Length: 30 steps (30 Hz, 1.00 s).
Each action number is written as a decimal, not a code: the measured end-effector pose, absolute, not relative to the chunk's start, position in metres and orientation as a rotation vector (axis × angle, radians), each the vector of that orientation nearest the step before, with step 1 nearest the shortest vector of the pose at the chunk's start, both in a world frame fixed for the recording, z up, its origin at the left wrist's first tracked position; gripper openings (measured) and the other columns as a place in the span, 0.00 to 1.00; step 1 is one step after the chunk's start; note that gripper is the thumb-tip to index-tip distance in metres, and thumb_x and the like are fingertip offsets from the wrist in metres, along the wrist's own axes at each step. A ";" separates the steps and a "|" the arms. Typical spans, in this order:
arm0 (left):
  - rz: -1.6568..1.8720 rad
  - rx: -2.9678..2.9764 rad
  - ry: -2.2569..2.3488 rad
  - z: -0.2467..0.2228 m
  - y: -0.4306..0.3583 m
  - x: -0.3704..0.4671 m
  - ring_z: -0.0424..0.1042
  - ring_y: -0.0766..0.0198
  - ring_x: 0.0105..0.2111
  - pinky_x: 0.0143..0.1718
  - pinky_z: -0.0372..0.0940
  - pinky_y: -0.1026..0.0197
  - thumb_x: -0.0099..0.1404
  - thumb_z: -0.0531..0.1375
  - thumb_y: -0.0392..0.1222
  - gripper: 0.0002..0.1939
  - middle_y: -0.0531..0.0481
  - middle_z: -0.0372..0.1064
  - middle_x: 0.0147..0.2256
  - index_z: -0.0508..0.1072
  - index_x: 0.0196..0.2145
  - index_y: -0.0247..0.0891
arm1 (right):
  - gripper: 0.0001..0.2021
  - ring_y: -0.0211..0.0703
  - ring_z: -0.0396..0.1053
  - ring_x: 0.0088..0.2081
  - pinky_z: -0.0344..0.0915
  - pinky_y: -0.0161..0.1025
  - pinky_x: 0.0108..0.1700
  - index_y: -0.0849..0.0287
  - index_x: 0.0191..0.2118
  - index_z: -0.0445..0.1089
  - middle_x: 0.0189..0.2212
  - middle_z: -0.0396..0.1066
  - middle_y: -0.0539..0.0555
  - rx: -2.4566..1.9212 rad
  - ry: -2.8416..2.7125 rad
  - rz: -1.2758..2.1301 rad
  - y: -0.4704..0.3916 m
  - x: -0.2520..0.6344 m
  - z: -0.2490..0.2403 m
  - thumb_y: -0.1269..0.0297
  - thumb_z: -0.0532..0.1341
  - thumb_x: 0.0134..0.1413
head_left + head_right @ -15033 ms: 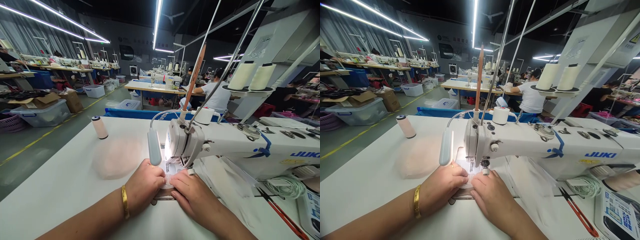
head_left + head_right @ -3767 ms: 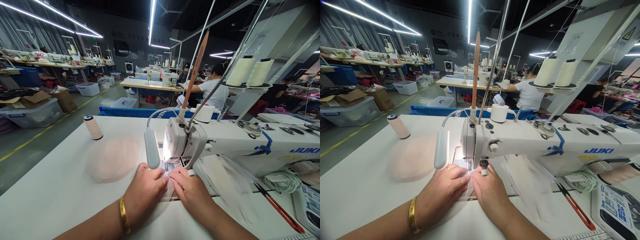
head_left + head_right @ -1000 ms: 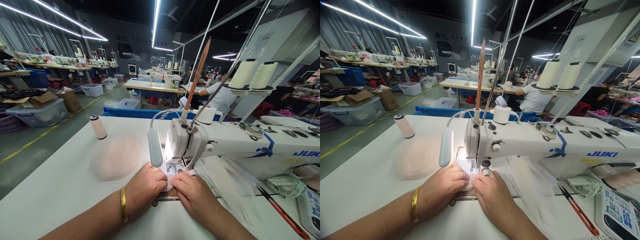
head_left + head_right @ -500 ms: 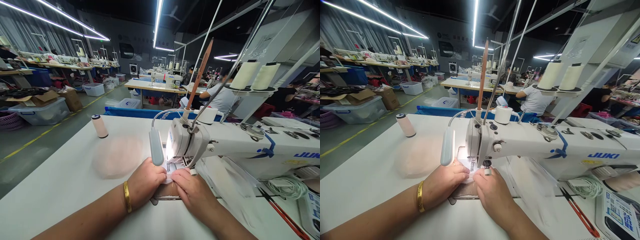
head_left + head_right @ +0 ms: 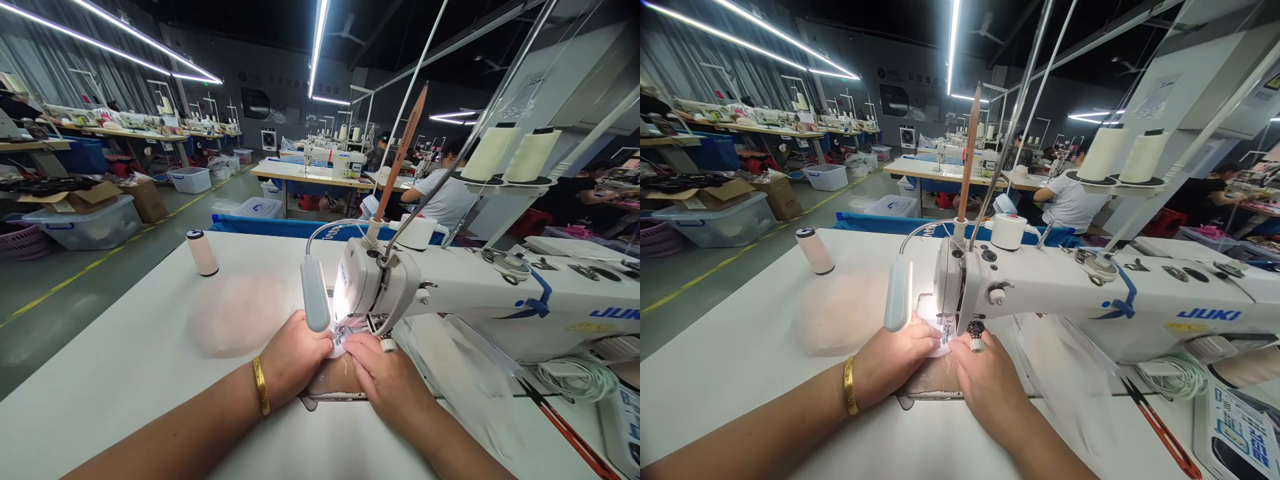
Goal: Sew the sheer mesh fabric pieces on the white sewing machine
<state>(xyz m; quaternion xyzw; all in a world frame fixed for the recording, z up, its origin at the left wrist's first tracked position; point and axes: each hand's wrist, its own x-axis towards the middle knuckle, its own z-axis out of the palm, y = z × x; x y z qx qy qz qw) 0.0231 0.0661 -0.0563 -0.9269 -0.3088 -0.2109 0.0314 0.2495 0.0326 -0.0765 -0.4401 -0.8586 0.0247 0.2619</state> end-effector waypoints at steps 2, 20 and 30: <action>-0.674 -2.877 -0.982 -0.054 0.065 0.023 0.74 0.55 0.39 0.46 0.67 0.52 0.70 0.58 0.32 0.10 0.47 0.77 0.38 0.72 0.30 0.38 | 0.21 0.53 0.75 0.42 0.74 0.46 0.38 0.53 0.49 0.75 0.43 0.78 0.58 -1.194 -2.319 0.067 0.033 0.251 -0.077 0.79 0.51 0.60; -0.604 -2.785 -1.228 -0.037 0.058 0.022 0.66 0.56 0.33 0.34 0.64 0.54 0.56 0.56 0.30 0.08 0.44 0.70 0.35 0.63 0.23 0.38 | 0.13 0.50 0.65 0.34 0.62 0.43 0.36 0.55 0.30 0.70 0.30 0.71 0.56 -1.258 -2.233 -0.191 0.041 0.274 -0.059 0.80 0.56 0.60; -0.652 -3.119 -1.076 -0.038 0.045 0.022 0.71 0.56 0.38 0.40 0.64 0.53 0.66 0.58 0.34 0.06 0.48 0.73 0.38 0.75 0.34 0.39 | 0.15 0.54 0.70 0.41 0.66 0.48 0.44 0.55 0.35 0.73 0.35 0.75 0.57 -1.244 -2.400 -0.152 0.034 0.268 -0.057 0.82 0.56 0.53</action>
